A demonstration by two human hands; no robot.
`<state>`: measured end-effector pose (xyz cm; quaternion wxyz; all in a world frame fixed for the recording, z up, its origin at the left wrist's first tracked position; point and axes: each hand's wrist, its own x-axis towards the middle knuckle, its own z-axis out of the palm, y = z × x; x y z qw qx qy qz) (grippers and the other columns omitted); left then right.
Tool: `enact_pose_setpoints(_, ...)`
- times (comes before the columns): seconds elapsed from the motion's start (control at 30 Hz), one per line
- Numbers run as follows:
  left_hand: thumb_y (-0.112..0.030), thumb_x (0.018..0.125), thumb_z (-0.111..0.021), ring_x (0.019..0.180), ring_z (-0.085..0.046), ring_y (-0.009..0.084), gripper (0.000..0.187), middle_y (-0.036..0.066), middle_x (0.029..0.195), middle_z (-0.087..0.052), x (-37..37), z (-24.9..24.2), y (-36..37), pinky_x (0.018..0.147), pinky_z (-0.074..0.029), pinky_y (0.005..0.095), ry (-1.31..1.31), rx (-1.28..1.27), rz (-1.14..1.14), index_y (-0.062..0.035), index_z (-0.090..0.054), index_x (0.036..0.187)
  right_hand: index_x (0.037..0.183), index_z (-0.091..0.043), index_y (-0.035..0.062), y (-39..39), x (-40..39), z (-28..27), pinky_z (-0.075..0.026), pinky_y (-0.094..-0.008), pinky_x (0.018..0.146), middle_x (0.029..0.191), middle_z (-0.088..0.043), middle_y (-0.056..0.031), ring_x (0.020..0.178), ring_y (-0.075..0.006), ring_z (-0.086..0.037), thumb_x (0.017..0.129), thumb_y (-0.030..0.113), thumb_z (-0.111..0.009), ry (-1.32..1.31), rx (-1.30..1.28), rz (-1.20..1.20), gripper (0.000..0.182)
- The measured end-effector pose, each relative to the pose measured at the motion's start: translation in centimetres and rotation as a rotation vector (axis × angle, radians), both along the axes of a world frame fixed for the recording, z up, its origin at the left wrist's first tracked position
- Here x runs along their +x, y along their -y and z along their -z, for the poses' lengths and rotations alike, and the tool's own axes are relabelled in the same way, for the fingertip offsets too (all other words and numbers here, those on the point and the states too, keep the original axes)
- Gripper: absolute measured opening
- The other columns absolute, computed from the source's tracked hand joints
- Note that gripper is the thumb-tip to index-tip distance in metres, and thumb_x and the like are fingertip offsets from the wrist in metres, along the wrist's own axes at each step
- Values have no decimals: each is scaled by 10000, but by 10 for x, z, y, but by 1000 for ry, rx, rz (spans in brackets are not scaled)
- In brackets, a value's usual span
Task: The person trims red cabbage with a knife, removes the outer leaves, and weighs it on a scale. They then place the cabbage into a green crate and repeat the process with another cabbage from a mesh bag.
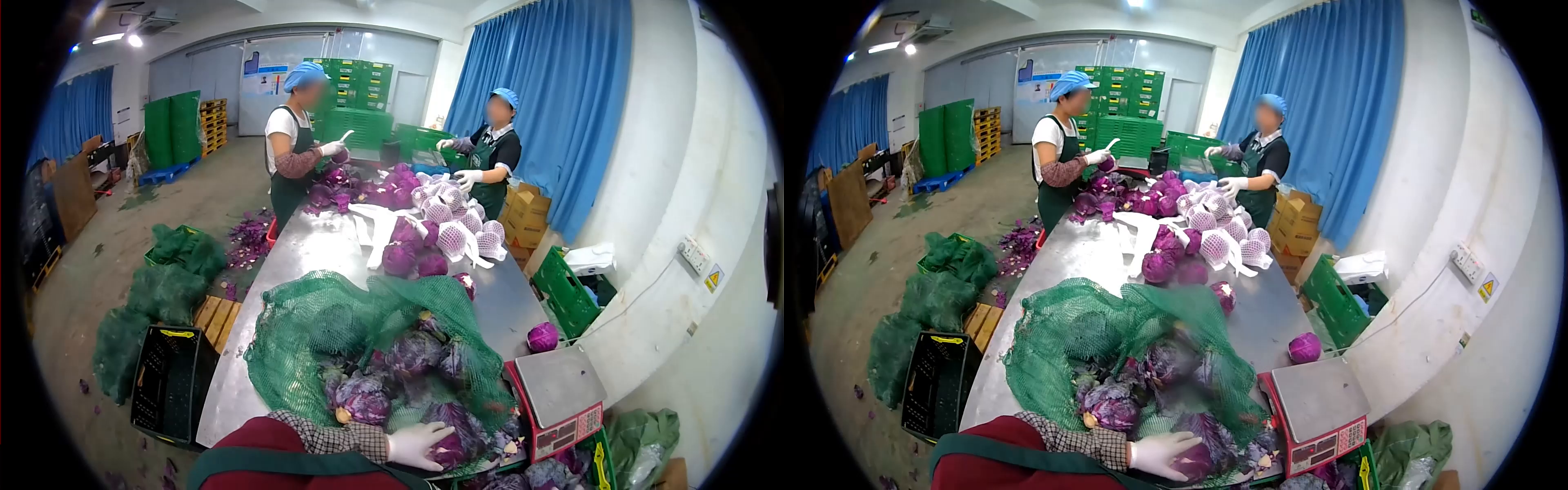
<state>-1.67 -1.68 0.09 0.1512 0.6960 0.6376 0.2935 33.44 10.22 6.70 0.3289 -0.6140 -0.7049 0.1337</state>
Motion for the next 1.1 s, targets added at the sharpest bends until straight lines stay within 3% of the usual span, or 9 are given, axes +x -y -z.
enact_pose_setpoints(0.03, -542, 746, -685, 1113, -531, 424, 957, 266, 1344, -432, 5, 1, -8, 940, -455, 427, -35, -63, 3, -3, -299, 1437, 1410, -368, -28, 6, -33, -7, -474, -337, 933, 1241, -592, -171, 1089, -259, -594, 917, 174, -633, -571, -114, -362, 595)
enact_pose_setpoints(0.1, -549, 735, -677, 1070, -552, 433, 967, 277, 1333, -442, 17, -25, -16, 902, -474, 446, -110, -192, 2, 17, -310, 1429, 1397, -407, -3, 10, -75, 27, -446, -260, 905, 1191, -587, -92, 1049, -141, -547, 880, 10, -637, -586, -342, -510, 566)
enact_pose_setpoints(0.23, -554, 705, -683, 1026, -568, 433, 985, 277, 1239, -499, 27, -30, -22, 857, -495, 450, -180, -199, -7, 69, -341, 1386, 1192, -578, 2, 36, -162, 44, -460, -379, 919, 1154, -604, -224, 1055, -344, -587, 878, 194, -667, -171, 23, -794, 378)
enact_pose_setpoints(0.5, -575, 750, -697, 1180, -512, 364, 1031, 282, 1379, -399, -8, 12, -9, 987, -430, 362, 2, -75, -40, 96, -269, 1406, 914, -573, -14, 35, -129, 64, -485, -375, 737, 760, -608, -183, 694, -307, -596, 881, 96, -632, -264, -90, -614, 129)
enact_pose_setpoints(0.6, -571, 751, -708, 1021, -594, 305, 1048, 269, 1366, -413, -14, -4, -2, 884, -486, 338, 153, -183, -37, 105, -253, 1410, 888, -589, -9, 47, -121, 78, -487, -379, 681, 770, -611, -180, 676, -290, -581, 874, 111, -640, -362, -123, -517, 131)
enact_pose_setpoints(0.7, -697, 764, -606, 1340, -351, 392, 1114, 297, 1455, -308, -12, -20, 1, 1091, -327, 363, 172, -337, -34, 104, -214, 1431, 878, -590, 4, 43, -109, 76, -481, -358, 650, 764, -615, -169, 682, -252, -589, 877, 164, -641, -307, -113, -475, 168)
enact_pose_setpoints(0.8, -723, 784, -554, 1319, -395, 387, 1110, 305, 1457, -312, -20, -26, -2, 1084, -338, 340, 230, -411, -69, 122, -223, 1422, 885, -583, 9, 45, -98, 43, -473, -354, 634, 735, -589, -137, 648, -212, -558, 882, 161, -639, -335, -117, -398, 162)
enact_pose_setpoints(0.97, -735, 806, -510, 1112, -566, 353, 925, 265, 1157, -584, -41, -5, -9, 969, -431, 379, 348, -395, -152, 111, -508, 1179, 860, -576, -5, 18, -35, 53, -481, -340, 636, 726, -591, -107, 654, -215, -563, 893, 126, -636, -240, 83, -164, 148)
enact_pose_setpoints(1.1, -754, 792, -501, 1020, -617, 360, 896, 255, 1069, -639, -40, -12, -11, 912, -469, 393, 192, -407, -175, 85, -580, 1097, 1177, -565, -47, 4, -14, 61, -481, -354, 914, 1058, -643, -185, 1010, -293, -606, 901, 152, -647, -247, 129, -102, 350)
